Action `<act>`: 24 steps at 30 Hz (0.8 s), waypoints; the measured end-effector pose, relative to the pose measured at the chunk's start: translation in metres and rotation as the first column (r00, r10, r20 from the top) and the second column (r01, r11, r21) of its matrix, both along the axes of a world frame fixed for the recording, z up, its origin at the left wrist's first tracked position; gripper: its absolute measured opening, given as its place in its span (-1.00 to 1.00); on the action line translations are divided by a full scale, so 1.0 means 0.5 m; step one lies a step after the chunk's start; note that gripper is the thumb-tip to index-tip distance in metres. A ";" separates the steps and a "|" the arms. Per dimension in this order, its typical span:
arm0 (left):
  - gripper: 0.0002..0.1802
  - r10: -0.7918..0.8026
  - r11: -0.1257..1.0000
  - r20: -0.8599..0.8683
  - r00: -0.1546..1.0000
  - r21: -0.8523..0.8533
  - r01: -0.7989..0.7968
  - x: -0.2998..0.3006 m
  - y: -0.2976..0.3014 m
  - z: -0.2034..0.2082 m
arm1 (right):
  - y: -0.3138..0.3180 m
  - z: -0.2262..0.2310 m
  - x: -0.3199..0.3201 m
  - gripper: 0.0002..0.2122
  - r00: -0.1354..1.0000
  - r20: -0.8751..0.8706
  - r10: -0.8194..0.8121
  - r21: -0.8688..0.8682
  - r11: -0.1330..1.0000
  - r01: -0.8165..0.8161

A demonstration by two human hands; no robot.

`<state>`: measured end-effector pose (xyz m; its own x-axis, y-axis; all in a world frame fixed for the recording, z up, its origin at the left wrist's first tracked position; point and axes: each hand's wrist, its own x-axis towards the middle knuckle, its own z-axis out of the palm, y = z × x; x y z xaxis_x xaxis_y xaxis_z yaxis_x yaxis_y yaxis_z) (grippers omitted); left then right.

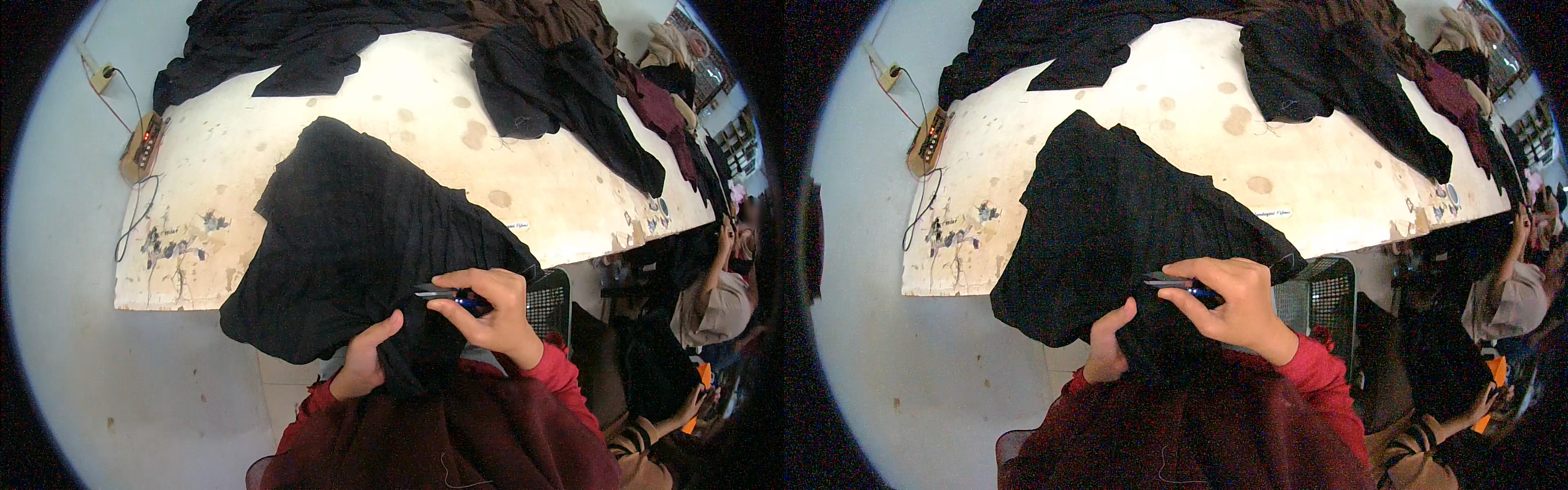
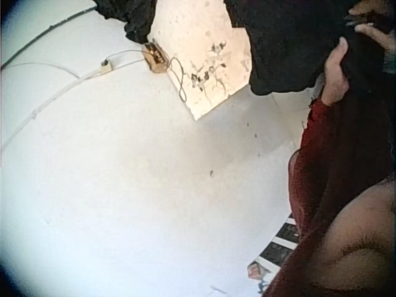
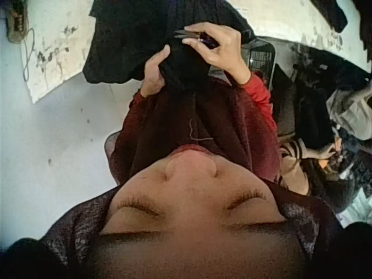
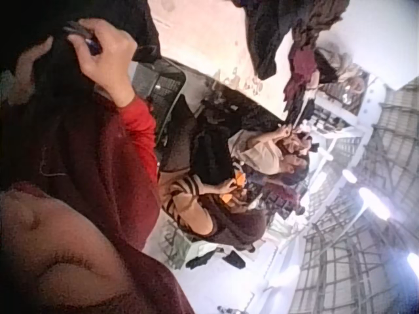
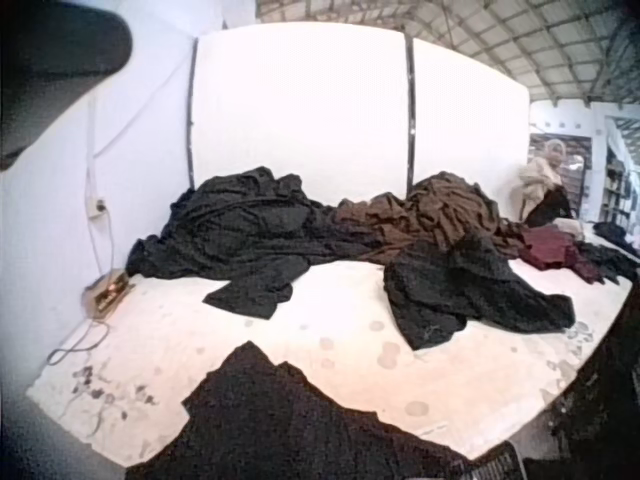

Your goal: The person uses a small blue tool to trim loose threads and excess fabric from a black garment laid on a work table. They repeatedly lift and reposition the garment to access different areas, then smooth it flat after trimming.

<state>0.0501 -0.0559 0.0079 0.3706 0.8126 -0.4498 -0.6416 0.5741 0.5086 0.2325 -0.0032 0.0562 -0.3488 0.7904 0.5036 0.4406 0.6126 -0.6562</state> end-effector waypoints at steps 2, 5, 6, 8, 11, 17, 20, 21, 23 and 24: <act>-0.50 0.002 1.000 0.007 1.000 0.003 -0.003 0.001 -0.003 0.000 | 0.001 -0.013 0.005 -0.78 1.000 -0.009 -0.002 0.034 0.999 0.002; -0.53 0.021 0.999 0.080 0.997 0.028 -0.023 0.004 -0.005 -0.006 | -0.011 -0.023 -0.003 -0.81 0.942 -0.312 -0.126 -0.196 0.978 0.066; -0.55 0.036 0.999 0.129 0.991 0.029 -0.040 0.005 -0.006 -0.012 | -0.015 -0.018 -0.015 -0.82 0.835 -0.529 -0.149 -0.288 0.958 -0.012; -0.57 0.064 0.996 0.102 0.993 0.053 -0.070 0.009 -0.012 -0.029 | -0.029 -0.027 -0.013 -0.82 0.867 -0.480 -0.132 -0.456 0.882 -0.118; -0.58 0.124 0.972 -0.211 0.970 0.220 -0.077 0.024 -0.025 -0.035 | -0.044 -0.045 -0.047 -0.84 0.894 -0.370 -0.253 -0.587 0.810 -0.013; -0.57 0.238 0.913 -0.481 0.844 0.407 -0.026 0.033 -0.031 -0.039 | -0.026 -0.088 -0.046 -0.87 0.700 -0.681 -0.215 -0.635 0.649 -0.419; -0.60 0.066 0.994 0.151 0.986 0.081 -0.079 0.024 -0.026 -0.043 | -0.021 -0.095 -0.019 -0.82 0.412 -0.869 -0.273 -0.486 0.319 -0.813; -0.61 0.072 0.993 0.153 0.986 0.083 -0.086 0.026 -0.024 -0.040 | -0.023 -0.092 -0.020 -0.82 0.525 -0.820 -0.227 -0.567 0.437 -0.698; -0.63 0.094 0.991 0.154 0.984 0.083 -0.108 0.033 -0.020 -0.036 | -0.027 -0.074 -0.029 -0.82 0.727 -0.663 -0.179 -0.634 0.650 -0.418; -0.58 0.104 0.987 0.100 0.989 0.115 -0.116 0.037 -0.019 -0.025 | -0.022 -0.052 -0.005 -0.75 0.856 -0.510 -0.085 -0.605 0.743 -0.286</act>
